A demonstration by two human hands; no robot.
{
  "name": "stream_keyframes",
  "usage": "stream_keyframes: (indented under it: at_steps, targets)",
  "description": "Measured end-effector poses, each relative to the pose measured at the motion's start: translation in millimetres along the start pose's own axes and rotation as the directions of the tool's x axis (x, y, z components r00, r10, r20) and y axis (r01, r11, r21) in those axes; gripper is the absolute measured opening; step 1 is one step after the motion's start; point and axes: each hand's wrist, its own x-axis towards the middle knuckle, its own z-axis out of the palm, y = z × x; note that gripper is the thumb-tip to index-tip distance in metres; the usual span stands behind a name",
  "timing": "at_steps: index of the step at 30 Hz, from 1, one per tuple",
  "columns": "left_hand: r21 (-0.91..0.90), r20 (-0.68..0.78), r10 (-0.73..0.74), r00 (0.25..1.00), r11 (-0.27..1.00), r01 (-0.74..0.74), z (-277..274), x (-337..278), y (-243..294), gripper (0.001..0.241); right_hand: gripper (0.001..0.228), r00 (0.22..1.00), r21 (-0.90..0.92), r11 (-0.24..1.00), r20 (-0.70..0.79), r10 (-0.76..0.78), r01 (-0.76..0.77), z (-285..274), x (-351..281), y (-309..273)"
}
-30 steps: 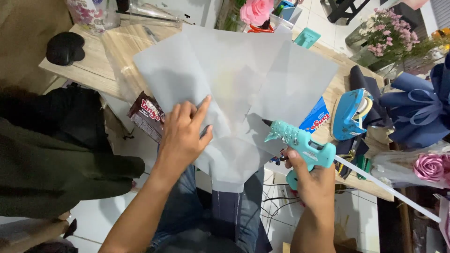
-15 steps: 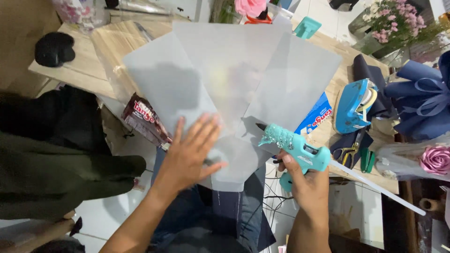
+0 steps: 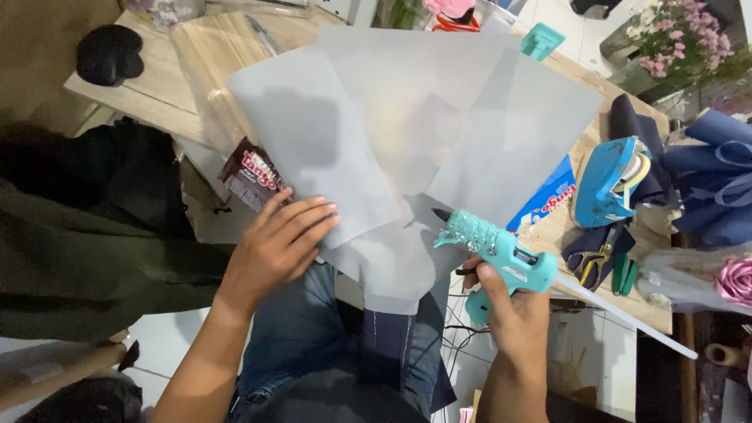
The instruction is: The person cuts a sheet of translucent paper using scissors, then folds and glues it around a stack of snack packets using a hot glue gun. The person repeats the process with another sheet of paper, folding and securing the edges to create a wrapped package.
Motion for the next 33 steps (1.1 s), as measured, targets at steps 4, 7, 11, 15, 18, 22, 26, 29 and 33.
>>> stream_keyframes:
  at_steps: [4, 7, 11, 15, 18, 22, 26, 29, 33]
  targets:
    - [-0.082, -0.034, 0.032, 0.999, 0.996, -0.035, 0, 0, -5, 0.027, 0.027, 1.000, 0.022, 1.000, 0.015, -0.004, 0.003, 6, -4, 6]
    - [-0.064, -0.039, 0.014, 0.999, 0.998, -0.016, -1, 1, -6, 0.032, 0.027, 0.999, 0.012, 1.000, 0.032, 0.028, -0.028, 9, -5, 7]
    - [-0.042, -0.047, 0.042, 0.998, 0.998, -0.044, -2, 3, -9, 0.027, 0.030, 1.000, 0.016, 1.000, 0.014, 0.013, -0.013, 11, -6, 3]
    - [-0.166, -0.146, -0.079, 0.986, 0.985, 0.055, -3, 10, -2, 0.015, 0.028, 0.999, -0.042, 0.998, 0.011, -0.047, 0.048, 9, -9, 11]
    - [-0.347, -0.219, -0.344, 0.913, 0.902, 0.256, 9, 15, 4, 0.012, 0.021, 0.999, -0.136, 0.990, -0.021, 0.030, -0.032, 11, -23, 30]
    - [-0.467, -0.180, -0.535, 0.825, 0.785, 0.407, 10, 23, 7, 0.013, 0.030, 0.986, -0.304, 0.942, 0.131, -0.107, 0.143, 49, -6, -6]
    - [-0.466, -0.210, -0.575, 0.791, 0.770, 0.436, 12, 25, 5, 0.011, 0.026, 0.897, -0.452, 0.774, 0.225, -0.382, 0.443, 80, 9, -14]
    - [-0.485, -0.236, -0.551, 0.800, 0.781, 0.394, 9, 27, 5, 0.011, 0.026, 0.812, -0.524, 0.630, 0.262, -0.521, 0.573, 91, 18, -5]
    - [-0.493, -0.214, -0.557, 0.802, 0.771, 0.404, 10, 24, 2, 0.011, 0.034, 0.756, -0.603, 0.499, 0.298, -0.583, 0.622, 89, 20, 4]
